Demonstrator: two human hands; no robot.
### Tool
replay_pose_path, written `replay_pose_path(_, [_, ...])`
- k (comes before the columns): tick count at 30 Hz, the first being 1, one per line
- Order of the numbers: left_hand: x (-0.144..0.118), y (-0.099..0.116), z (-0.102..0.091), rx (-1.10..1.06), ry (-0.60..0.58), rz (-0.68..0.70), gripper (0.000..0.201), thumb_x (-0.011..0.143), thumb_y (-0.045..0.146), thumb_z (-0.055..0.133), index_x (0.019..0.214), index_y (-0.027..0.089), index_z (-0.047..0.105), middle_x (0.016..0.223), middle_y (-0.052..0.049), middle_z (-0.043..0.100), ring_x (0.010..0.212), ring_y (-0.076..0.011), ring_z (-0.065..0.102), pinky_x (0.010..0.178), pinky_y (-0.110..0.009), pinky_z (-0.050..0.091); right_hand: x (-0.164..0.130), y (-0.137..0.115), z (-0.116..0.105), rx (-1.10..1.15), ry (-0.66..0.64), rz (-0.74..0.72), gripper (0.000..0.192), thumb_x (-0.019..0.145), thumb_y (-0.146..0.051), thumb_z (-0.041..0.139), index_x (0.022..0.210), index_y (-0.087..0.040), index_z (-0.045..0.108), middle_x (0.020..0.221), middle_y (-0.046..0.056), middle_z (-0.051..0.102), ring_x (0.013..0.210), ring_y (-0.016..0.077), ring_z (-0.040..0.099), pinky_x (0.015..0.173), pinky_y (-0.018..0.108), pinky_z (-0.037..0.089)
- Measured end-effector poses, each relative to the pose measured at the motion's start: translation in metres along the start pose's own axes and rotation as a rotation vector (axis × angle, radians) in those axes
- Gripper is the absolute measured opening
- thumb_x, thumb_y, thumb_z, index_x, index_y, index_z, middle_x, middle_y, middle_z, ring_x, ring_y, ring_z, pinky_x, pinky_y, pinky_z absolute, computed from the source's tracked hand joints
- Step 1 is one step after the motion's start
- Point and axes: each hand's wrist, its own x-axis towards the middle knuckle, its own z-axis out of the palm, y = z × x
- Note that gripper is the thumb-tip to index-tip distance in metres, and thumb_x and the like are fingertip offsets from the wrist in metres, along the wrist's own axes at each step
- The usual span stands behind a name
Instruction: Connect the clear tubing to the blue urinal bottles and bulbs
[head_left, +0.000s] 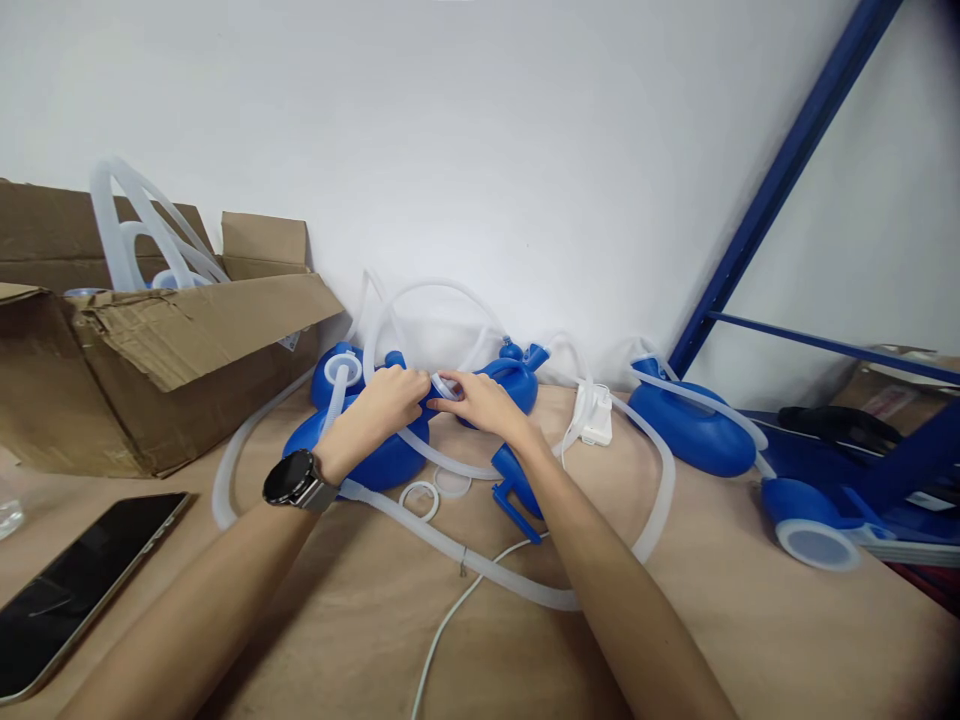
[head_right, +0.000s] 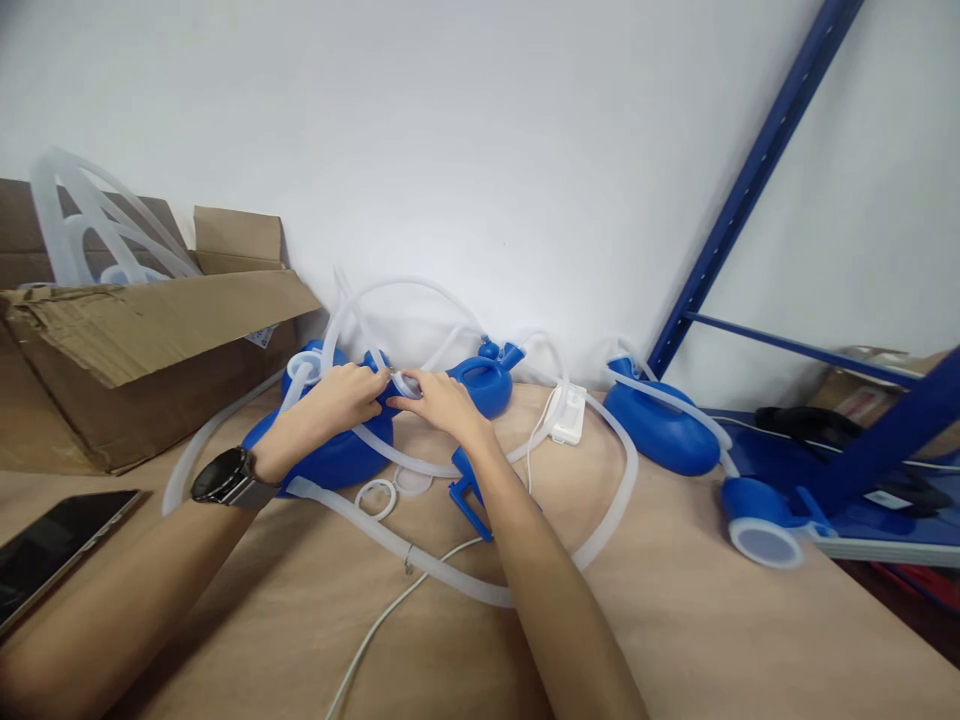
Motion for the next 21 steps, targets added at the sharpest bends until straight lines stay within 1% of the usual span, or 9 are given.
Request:
replay_pose_path(3, [0.000,-0.001,0.000,0.012,0.008,0.011,0.053,0.086,0.024,0.019,0.123,0.014,0.055,0.111,-0.015,0.065,0.092,-0.0025,0.062,0.100,-0.019,0.046,0.001,0.001,0.000,0.033,0.005,-0.015,0.070,0.087,-0.066,0.064,0.141,-0.023,0.062,0.113,0.009,0.073,0.104,0.0268,0.068,0.087,0.032,0.049])
replay_pose_path(5, [-0.002,-0.003,-0.002,0.019,0.003,0.018,0.051,0.086,0.025,0.023,0.125,0.013,0.055,0.110,-0.015,0.065,0.094,-0.0026,0.062,0.100,-0.018,0.047,0.001,0.000,0.000,0.043,0.000,-0.015,0.070,0.086,-0.065,0.066,0.142,-0.023,0.062,0.112,0.009,0.074,0.104,0.0264,0.068,0.087,0.032,0.048])
replay_pose_path(8, [-0.004,-0.002,-0.008,0.026,-0.011,0.017,0.051,0.084,0.034,0.035,0.127,0.014,0.054,0.110,-0.014,0.066,0.096,-0.0045,0.063,0.100,-0.018,0.048,0.000,-0.002,-0.001,0.031,-0.007,-0.015,0.066,0.087,-0.064,0.065,0.141,-0.025,0.062,0.113,0.009,0.073,0.101,0.0257,0.068,0.086,0.031,0.048])
replay_pose_path(11, [-0.005,0.000,-0.011,0.023,-0.016,0.012,0.052,0.084,0.037,0.035,0.128,0.017,0.053,0.112,-0.013,0.066,0.096,-0.0053,0.064,0.102,-0.020,0.048,-0.001,-0.004,-0.001,0.009,-0.004,-0.020,0.063,0.088,-0.064,0.063,0.139,-0.027,0.063,0.113,0.008,0.072,0.097,0.0246,0.068,0.084,0.031,0.047])
replay_pose_path(14, [-0.003,0.003,-0.008,0.014,-0.011,0.000,0.050,0.085,0.036,0.034,0.128,0.018,0.053,0.113,-0.013,0.066,0.096,-0.0046,0.063,0.103,-0.021,0.048,-0.002,-0.005,-0.002,0.000,-0.001,-0.040,0.061,0.089,-0.065,0.063,0.137,-0.027,0.065,0.109,0.008,0.073,0.093,0.0240,0.068,0.081,0.030,0.046])
replay_pose_path(19, [0.002,0.007,0.002,0.003,0.007,-0.020,0.051,0.085,0.030,0.030,0.127,0.010,0.050,0.111,-0.016,0.065,0.095,-0.0013,0.061,0.098,-0.015,0.046,-0.003,-0.007,-0.006,0.014,0.007,-0.061,0.059,0.090,-0.063,0.062,0.135,-0.024,0.067,0.097,0.007,0.074,0.086,0.0230,0.067,0.075,0.029,0.045])
replay_pose_path(21, [0.003,0.006,0.004,-0.002,0.007,-0.017,0.052,0.085,0.032,0.030,0.129,0.012,0.050,0.112,-0.015,0.065,0.094,-0.0016,0.061,0.096,-0.015,0.045,-0.003,-0.006,-0.006,0.032,0.012,-0.075,0.059,0.090,-0.061,0.062,0.135,-0.024,0.067,0.093,0.006,0.074,0.084,0.0222,0.067,0.074,0.028,0.044])
